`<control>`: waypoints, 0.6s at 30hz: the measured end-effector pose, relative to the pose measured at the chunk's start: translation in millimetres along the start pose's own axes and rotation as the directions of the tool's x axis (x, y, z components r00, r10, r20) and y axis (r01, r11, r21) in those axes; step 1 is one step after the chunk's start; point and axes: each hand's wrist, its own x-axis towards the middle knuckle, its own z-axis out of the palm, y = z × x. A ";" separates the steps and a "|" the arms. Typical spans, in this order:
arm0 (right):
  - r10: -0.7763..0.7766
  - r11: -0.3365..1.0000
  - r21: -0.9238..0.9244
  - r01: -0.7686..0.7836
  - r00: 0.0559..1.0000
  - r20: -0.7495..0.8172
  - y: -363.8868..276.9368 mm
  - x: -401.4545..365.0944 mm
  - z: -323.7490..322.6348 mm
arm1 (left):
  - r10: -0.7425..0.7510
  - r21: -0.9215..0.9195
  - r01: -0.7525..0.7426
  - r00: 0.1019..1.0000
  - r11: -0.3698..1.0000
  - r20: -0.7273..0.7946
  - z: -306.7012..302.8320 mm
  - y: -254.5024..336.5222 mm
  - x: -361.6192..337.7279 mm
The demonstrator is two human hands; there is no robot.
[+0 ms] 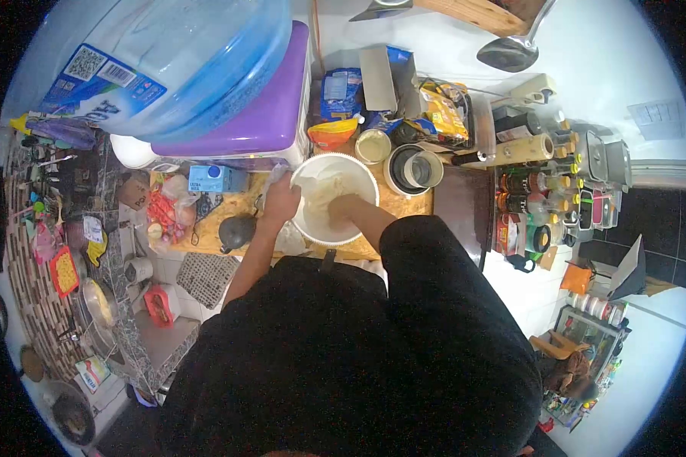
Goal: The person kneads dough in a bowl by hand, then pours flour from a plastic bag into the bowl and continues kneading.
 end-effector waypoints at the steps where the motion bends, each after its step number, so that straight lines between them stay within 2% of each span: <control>1: 0.002 0.990 0.139 -0.018 0.993 0.116 0.5 6.0 -5.5 | -0.006 0.002 0.006 1.000 1.000 -0.001 1.4 -2.3 -0.5; 2: -0.004 0.991 0.135 -0.013 0.993 0.118 -0.8 4.6 -10.6 | 0.006 -0.011 -0.006 1.000 1.000 -0.014 1.9 -0.9 -0.9; 4: 0.039 0.891 0.450 -0.061 0.997 0.060 -5.0 -0.2 -17.0 | 0.020 -0.019 -0.020 1.000 1.000 -0.023 0.8 0.4 -1.2; 5: 0.037 0.891 0.450 -0.060 0.998 0.059 0.0 10.3 -12.4 | 0.025 0.002 -0.025 0.999 1.000 -0.027 1.0 0.7 0.5; 7: -0.059 0.735 0.678 -0.013 0.995 0.083 13.4 39.5 7.0 | 0.031 0.023 -0.030 0.999 0.999 -0.028 0.7 -0.3 -1.1; 8: -0.056 0.736 0.677 -0.013 0.995 0.081 11.1 34.9 4.0 | 0.021 0.020 -0.021 1.000 1.000 -0.022 0.0 -0.2 -1.4; 10: -0.031 0.363 0.912 -0.191 0.976 0.217 -0.5 22.2 -6.7 | 0.015 0.017 -0.014 1.000 1.000 -0.019 -0.2 2.2 -3.0; 11: -0.032 0.359 0.914 -0.188 0.976 0.214 -2.3 32.5 1.5 | 0.023 0.025 -0.022 1.000 0.999 -0.019 -2.0 3.4 -5.9; 13: -0.272 0.062 0.977 -0.202 0.939 0.211 9.3 64.9 16.7 | 0.043 0.030 -0.042 0.999 0.999 -0.027 -4.4 7.5 -3.1; 14: -0.268 0.065 0.978 -0.199 0.941 0.209 6.9 58.1 19.8 | 0.024 0.033 -0.023 0.999 0.999 -0.033 -2.9 7.2 -1.9; 15: -0.364 -0.093 0.995 -0.030 0.932 -0.006 -1.9 46.8 29.3 | 0.004 0.039 -0.002 0.999 0.999 -0.034 -2.1 5.8 -3.0; 16: -0.419 -0.266 0.956 0.121 0.879 -0.227 -8.3 36.3 35.9 | 0.004 0.039 -0.003 1.000 0.999 -0.027 -0.6 3.6 -5.6; 17: -0.415 -0.266 0.956 0.123 0.881 -0.228 -8.2 26.1 30.0 | 0.004 0.019 -0.003 0.999 1.000 -0.034 0.1 3.5 -4.6; 18: -0.418 -0.327 0.944 0.029 0.892 -0.173 -7.2 14.5 19.0 | 0.004 -0.001 -0.004 0.999 1.000 -0.044 -0.3 4.2 -2.3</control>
